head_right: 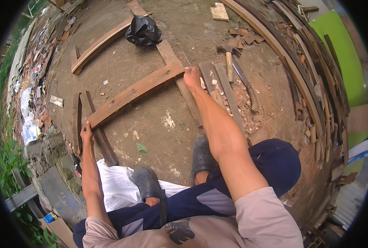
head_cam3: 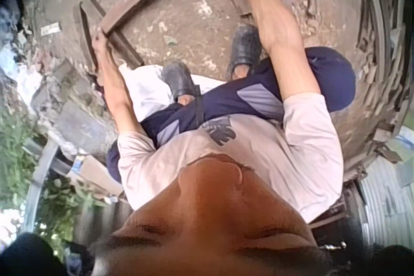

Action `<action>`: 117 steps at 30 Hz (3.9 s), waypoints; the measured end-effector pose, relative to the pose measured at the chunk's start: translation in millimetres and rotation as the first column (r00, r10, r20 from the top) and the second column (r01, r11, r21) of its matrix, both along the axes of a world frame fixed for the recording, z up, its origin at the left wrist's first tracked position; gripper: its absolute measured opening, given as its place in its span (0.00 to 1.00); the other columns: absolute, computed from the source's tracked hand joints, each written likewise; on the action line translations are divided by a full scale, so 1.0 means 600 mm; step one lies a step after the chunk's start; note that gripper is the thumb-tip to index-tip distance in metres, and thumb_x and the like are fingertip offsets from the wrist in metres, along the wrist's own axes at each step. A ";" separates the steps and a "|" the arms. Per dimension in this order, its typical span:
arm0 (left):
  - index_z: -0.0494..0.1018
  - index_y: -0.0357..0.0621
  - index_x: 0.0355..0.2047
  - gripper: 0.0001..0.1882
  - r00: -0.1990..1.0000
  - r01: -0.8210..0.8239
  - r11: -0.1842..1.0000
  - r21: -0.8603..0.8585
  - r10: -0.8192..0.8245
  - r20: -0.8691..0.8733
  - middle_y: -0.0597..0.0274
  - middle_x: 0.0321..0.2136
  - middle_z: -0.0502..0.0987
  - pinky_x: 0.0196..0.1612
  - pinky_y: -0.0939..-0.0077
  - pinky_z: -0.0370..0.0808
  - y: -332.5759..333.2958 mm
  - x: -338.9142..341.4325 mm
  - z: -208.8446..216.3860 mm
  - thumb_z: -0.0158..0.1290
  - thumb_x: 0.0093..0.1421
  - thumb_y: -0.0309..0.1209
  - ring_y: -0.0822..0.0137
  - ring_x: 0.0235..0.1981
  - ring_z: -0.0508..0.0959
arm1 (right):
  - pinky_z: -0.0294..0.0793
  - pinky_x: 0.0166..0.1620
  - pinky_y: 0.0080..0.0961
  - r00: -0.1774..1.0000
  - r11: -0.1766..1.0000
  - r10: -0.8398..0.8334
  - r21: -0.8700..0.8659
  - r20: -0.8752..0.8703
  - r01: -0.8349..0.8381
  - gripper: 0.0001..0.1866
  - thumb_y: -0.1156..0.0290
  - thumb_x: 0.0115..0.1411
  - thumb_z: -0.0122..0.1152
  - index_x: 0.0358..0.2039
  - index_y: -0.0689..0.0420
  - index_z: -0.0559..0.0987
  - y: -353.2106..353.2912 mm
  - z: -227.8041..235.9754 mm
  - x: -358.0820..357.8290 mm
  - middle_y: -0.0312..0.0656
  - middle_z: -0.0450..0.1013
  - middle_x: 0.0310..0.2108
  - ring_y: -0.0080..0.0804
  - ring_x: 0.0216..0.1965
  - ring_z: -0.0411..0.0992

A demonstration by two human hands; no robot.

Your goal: The person assembles a wooden frame by aligning planks, inserting nails, and hammering them into place. They then use a hand saw to cut a plank to size.

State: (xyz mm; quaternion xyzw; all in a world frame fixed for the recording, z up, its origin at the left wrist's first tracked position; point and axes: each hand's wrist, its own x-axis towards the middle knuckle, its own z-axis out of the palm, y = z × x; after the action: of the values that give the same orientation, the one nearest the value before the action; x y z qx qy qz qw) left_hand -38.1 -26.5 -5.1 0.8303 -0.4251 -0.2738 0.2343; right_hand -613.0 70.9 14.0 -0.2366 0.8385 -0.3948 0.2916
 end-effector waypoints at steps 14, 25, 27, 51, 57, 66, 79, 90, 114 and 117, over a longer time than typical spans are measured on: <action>0.72 0.36 0.59 0.36 0.635 0.766 0.613 -0.196 -0.673 0.379 0.39 0.61 0.72 0.67 0.50 0.64 0.013 -0.432 0.081 0.60 0.61 0.53 0.43 0.64 0.69 | 0.85 0.39 0.30 0.255 0.714 -0.478 0.203 0.840 0.670 0.06 0.81 0.66 0.57 0.42 0.66 0.79 0.002 -0.049 0.208 0.47 0.77 0.34 0.36 0.32 0.78; 0.72 0.41 0.59 0.36 0.325 0.922 0.386 0.030 -0.814 0.482 0.43 0.53 0.76 0.60 0.52 0.67 0.017 -0.640 0.069 0.51 0.64 0.59 0.44 0.56 0.74 | 0.78 0.55 0.42 -0.144 0.491 -0.264 0.262 0.954 0.831 0.17 0.75 0.68 0.56 0.56 0.62 0.72 -0.042 -0.102 0.194 0.48 0.74 0.52 0.42 0.49 0.77; 0.73 0.41 0.58 0.36 0.320 0.919 0.392 0.038 -0.799 0.509 0.44 0.51 0.77 0.59 0.51 0.67 0.022 -0.640 0.063 0.51 0.65 0.60 0.45 0.54 0.75 | 0.79 0.54 0.42 -0.154 0.487 -0.255 0.264 0.955 0.832 0.17 0.76 0.67 0.56 0.56 0.59 0.73 -0.042 -0.103 0.196 0.46 0.75 0.50 0.41 0.49 0.77; 0.72 0.35 0.56 0.40 0.288 0.933 0.356 0.055 -0.830 0.477 0.42 0.50 0.76 0.57 0.50 0.67 0.005 -0.629 0.060 0.49 0.64 0.63 0.43 0.53 0.75 | 0.70 0.62 0.38 -0.375 0.490 -0.156 0.402 0.914 0.774 0.16 0.64 0.70 0.54 0.56 0.54 0.75 -0.054 -0.102 0.192 0.40 0.73 0.55 0.37 0.57 0.71; 0.75 0.36 0.51 0.39 0.208 0.939 0.299 0.170 -0.887 0.412 0.44 0.46 0.80 0.53 0.53 0.73 -0.023 -0.630 0.062 0.50 0.62 0.64 0.44 0.49 0.79 | 0.76 0.56 0.36 -0.328 0.403 -0.139 0.356 0.934 0.843 0.12 0.67 0.71 0.53 0.51 0.53 0.78 -0.077 -0.116 0.204 0.39 0.78 0.49 0.35 0.51 0.76; 0.78 0.38 0.48 0.40 0.262 0.956 0.294 0.022 -0.881 0.394 0.42 0.41 0.82 0.47 0.53 0.78 -0.013 -0.633 0.079 0.53 0.59 0.67 0.44 0.44 0.82 | 0.73 0.60 0.41 -0.223 0.341 -0.081 0.237 0.971 0.910 0.16 0.63 0.71 0.49 0.52 0.58 0.75 -0.075 -0.122 0.191 0.45 0.74 0.53 0.39 0.55 0.72; 0.77 0.36 0.51 0.42 0.283 0.944 0.325 0.055 -0.884 0.371 0.42 0.45 0.81 0.50 0.54 0.77 -0.016 -0.633 0.080 0.54 0.58 0.67 0.44 0.47 0.81 | 0.73 0.61 0.40 -0.258 0.224 -0.068 0.267 0.964 0.937 0.14 0.67 0.71 0.50 0.51 0.59 0.76 -0.083 -0.103 0.202 0.46 0.75 0.51 0.40 0.53 0.73; 0.76 0.38 0.51 0.40 0.282 0.937 0.339 0.083 -0.875 0.393 0.40 0.44 0.81 0.50 0.53 0.77 -0.016 -0.636 0.072 0.55 0.59 0.65 0.42 0.46 0.81 | 0.81 0.52 0.37 -0.317 0.136 -0.011 0.315 0.949 0.939 0.11 0.75 0.68 0.55 0.51 0.60 0.75 -0.080 -0.114 0.214 0.46 0.78 0.46 0.40 0.45 0.79; 0.76 0.37 0.49 0.40 0.259 0.942 0.323 0.090 -0.873 0.414 0.39 0.40 0.81 0.48 0.51 0.76 -0.014 -0.637 0.080 0.52 0.60 0.67 0.41 0.44 0.81 | 0.75 0.57 0.44 -0.294 0.199 -0.072 0.303 0.953 0.932 0.14 0.76 0.68 0.53 0.53 0.60 0.73 -0.068 -0.091 0.205 0.47 0.75 0.51 0.42 0.52 0.75; 0.76 0.38 0.50 0.40 0.258 0.945 0.317 0.079 -0.873 0.414 0.39 0.41 0.81 0.48 0.52 0.76 -0.014 -0.638 0.077 0.52 0.60 0.67 0.42 0.45 0.81 | 0.74 0.59 0.45 -0.296 0.193 -0.067 0.304 0.953 0.933 0.15 0.74 0.70 0.52 0.55 0.60 0.73 -0.062 -0.090 0.204 0.48 0.75 0.53 0.44 0.54 0.74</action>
State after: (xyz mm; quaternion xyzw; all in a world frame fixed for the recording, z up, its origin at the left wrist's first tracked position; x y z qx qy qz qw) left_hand -421.1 -35.2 41.0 0.4403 -0.8850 -0.1496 0.0204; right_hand -490.6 33.8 -40.1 0.4658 0.2049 -0.7832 0.3574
